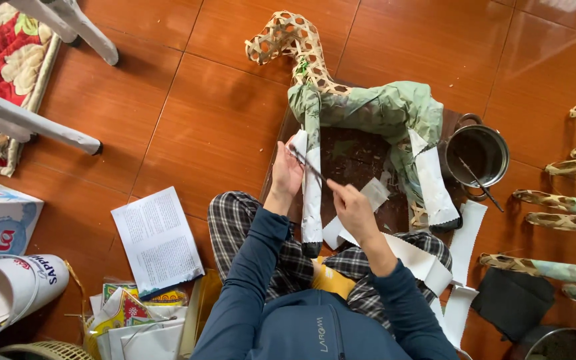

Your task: Applying paper strips with adhesive to a giraffe-shaped frame to create a papier-mâché sculpture

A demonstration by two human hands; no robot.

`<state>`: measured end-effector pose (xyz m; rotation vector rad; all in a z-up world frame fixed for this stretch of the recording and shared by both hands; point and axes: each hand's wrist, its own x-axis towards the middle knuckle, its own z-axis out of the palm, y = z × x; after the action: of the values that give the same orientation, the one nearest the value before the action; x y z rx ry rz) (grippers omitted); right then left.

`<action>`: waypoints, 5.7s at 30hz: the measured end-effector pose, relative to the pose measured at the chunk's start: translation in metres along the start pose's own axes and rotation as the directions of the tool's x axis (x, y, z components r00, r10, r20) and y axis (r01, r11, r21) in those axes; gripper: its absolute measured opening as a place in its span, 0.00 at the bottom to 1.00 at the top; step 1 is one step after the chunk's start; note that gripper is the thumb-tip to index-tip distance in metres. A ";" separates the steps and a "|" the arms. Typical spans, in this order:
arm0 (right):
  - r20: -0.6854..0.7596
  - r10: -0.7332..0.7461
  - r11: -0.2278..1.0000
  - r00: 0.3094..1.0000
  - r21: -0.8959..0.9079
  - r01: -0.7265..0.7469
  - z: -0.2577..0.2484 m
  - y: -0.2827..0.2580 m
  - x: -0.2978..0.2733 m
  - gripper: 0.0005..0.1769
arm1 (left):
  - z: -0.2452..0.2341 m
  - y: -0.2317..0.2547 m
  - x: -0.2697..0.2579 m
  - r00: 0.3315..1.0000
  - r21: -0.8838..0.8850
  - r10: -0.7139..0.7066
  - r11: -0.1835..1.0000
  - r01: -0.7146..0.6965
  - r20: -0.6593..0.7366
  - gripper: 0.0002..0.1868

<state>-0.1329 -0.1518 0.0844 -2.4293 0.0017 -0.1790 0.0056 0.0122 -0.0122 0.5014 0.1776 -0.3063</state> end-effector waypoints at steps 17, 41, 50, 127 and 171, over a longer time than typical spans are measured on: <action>-0.271 0.212 0.953 0.939 -0.154 -0.259 -0.125 0.078 0.019 0.24 | 0.028 0.015 -0.027 0.994 0.097 -0.003 0.995 -0.008 0.109 0.41; -0.107 0.292 0.910 0.950 0.338 -0.242 0.092 0.029 0.095 0.17 | 0.040 0.031 -0.017 0.957 0.832 -0.160 0.542 -0.121 0.243 0.48; 0.080 0.578 0.317 0.812 0.895 -0.314 0.116 0.021 0.068 0.21 | 0.009 0.011 0.023 0.588 0.455 -0.167 -0.482 -0.749 0.792 0.25; -0.860 0.485 0.631 0.159 0.218 -0.745 -0.134 0.341 -0.407 0.22 | 0.003 0.040 -0.102 0.931 0.556 -0.313 0.748 0.362 -0.186 0.43; -0.762 0.560 0.474 0.326 -0.029 -0.880 -0.081 0.365 -0.369 0.13 | -0.089 0.015 -0.141 0.832 0.738 -0.512 0.472 0.482 -0.216 0.28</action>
<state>-0.4921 -0.4637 -0.1380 -2.3364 1.6918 -0.6713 -0.1303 0.1037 -0.0480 1.3257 0.1478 -1.0066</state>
